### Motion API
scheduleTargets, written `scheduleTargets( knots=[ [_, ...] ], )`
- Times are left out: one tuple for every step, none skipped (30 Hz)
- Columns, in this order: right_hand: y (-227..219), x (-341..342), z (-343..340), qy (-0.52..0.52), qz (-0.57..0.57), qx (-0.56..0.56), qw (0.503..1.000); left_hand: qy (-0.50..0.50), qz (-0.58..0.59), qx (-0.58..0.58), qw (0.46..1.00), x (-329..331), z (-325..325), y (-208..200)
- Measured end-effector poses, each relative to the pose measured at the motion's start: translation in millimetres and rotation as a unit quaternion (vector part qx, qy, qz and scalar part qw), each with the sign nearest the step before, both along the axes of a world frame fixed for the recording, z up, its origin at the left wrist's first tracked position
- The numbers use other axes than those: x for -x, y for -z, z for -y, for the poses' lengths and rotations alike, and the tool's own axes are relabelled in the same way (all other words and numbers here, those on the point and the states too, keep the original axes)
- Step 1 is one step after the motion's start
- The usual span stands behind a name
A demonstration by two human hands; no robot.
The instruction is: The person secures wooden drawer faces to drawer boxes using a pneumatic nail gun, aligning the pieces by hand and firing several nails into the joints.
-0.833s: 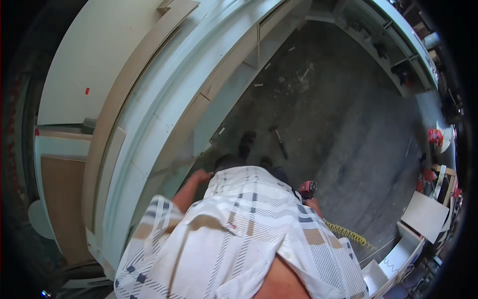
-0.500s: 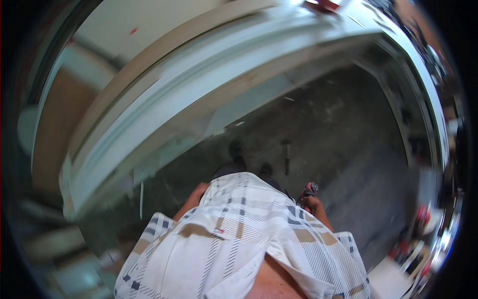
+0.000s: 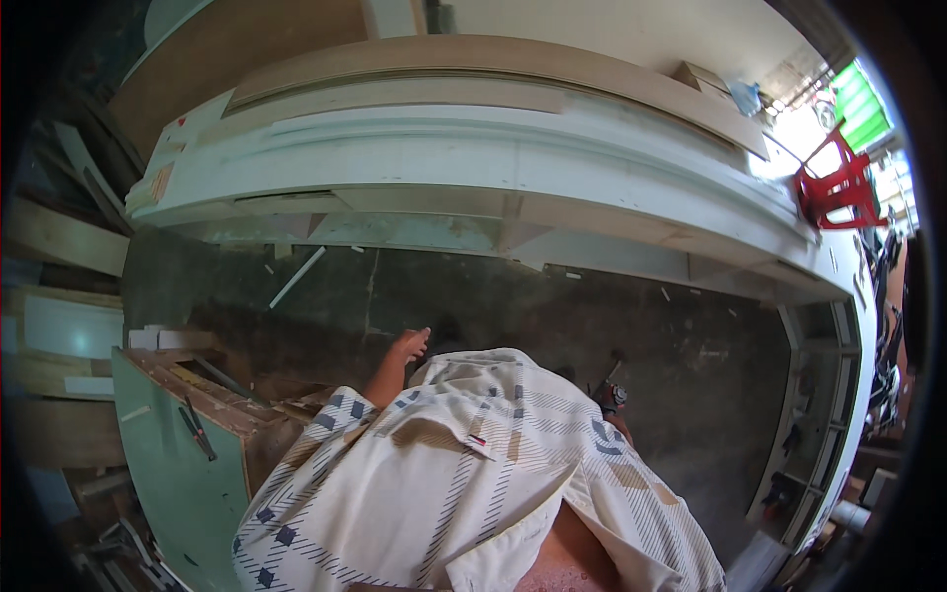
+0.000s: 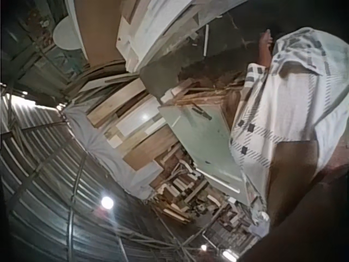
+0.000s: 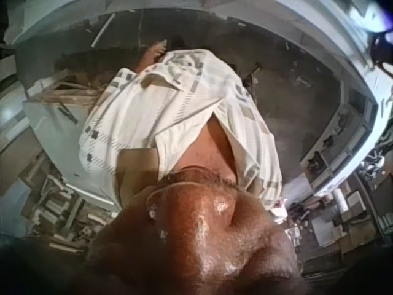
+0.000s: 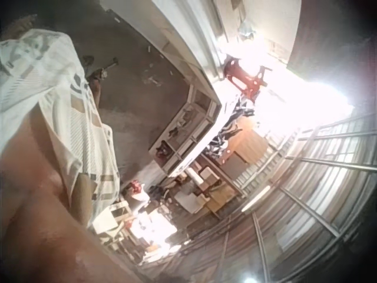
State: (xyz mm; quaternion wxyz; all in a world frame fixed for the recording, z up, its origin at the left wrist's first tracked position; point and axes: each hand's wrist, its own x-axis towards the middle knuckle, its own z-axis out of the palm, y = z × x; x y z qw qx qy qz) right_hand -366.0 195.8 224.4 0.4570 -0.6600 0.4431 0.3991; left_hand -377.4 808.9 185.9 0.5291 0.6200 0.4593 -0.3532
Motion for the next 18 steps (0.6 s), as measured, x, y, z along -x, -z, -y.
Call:
scheduleTargets(
  knots=[
    [-1, -4, -21, -0.006, 0.001, 0.002, 1.000, -0.024, 0.006, 0.019, 1.000, -1, -28, 4],
    [-2, -5, -41, -0.010, 0.002, 0.004, 1.000, -0.046, 0.009, 0.028, 0.998, -3, -55, 7],
    [-5, -4, -63, -0.015, 0.006, 0.002, 1.000, -0.079, 0.031, 0.040, 0.996, 1, -81, 3],
    [-6, -5, -81, -0.018, 0.004, 0.000, 1.000, -0.107, 0.033, 0.035, 0.993, -6, -104, 4],
    [-8, -2, -97, -0.018, 0.003, 0.000, 1.000, -0.120, 0.046, 0.048, 0.991, -10, -124, 1],
    [-9, 1, -111, -0.016, 0.001, 0.000, 1.000, -0.126, 0.045, 0.054, 0.990, -15, -141, -2],
    [-12, 3, -126, -0.012, -0.002, -0.001, 1.000, -0.126, 0.035, 0.058, 0.990, -24, -159, -6],
    [-12, 4, -140, -0.005, -0.001, 0.000, 1.000, -0.120, 0.045, 0.064, 0.990, -37, -174, -9],
    [-13, 4, -152, -0.002, -0.001, -0.001, 1.000, -0.116, 0.044, 0.069, 0.990, -52, -186, -9],
    [-15, 5, -163, 0.002, -0.002, -0.002, 1.000, -0.110, 0.040, 0.067, 0.991, -65, -195, -13],
    [-14, 5, -174, 0.004, -0.003, -0.002, 1.000, -0.119, 0.056, 0.085, 0.988, -78, -202, -11],
    [-14, 5, -184, 0.007, -0.006, -0.003, 1.000, -0.128, 0.066, 0.097, 0.985, -92, -206, -10],
    [-13, 5, -194, 0.010, -0.010, -0.004, 1.000, -0.137, 0.064, 0.102, 0.983, -104, -208, -9],
    [-12, 5, -203, 0.014, -0.014, -0.006, 1.000, -0.139, 0.069, 0.118, 0.981, -115, -208, -7],
    [-10, 6, -213, 0.024, -0.019, -0.008, 0.999, -0.140, 0.063, 0.125, 0.980, -125, -208, -6],
    [-7, 7, -221, 0.033, -0.022, -0.010, 0.999, -0.134, 0.059, 0.120, 0.982, -135, -206, -4],
    [-4, 6, -231, 0.045, -0.024, -0.013, 0.999, -0.139, 0.045, 0.141, 0.979, -144, -204, -5],
    [-1, 5, -239, 0.055, -0.025, -0.017, 0.998, -0.138, 0.033, 0.147, 0.979, -151, -202, -4]
  ],
)
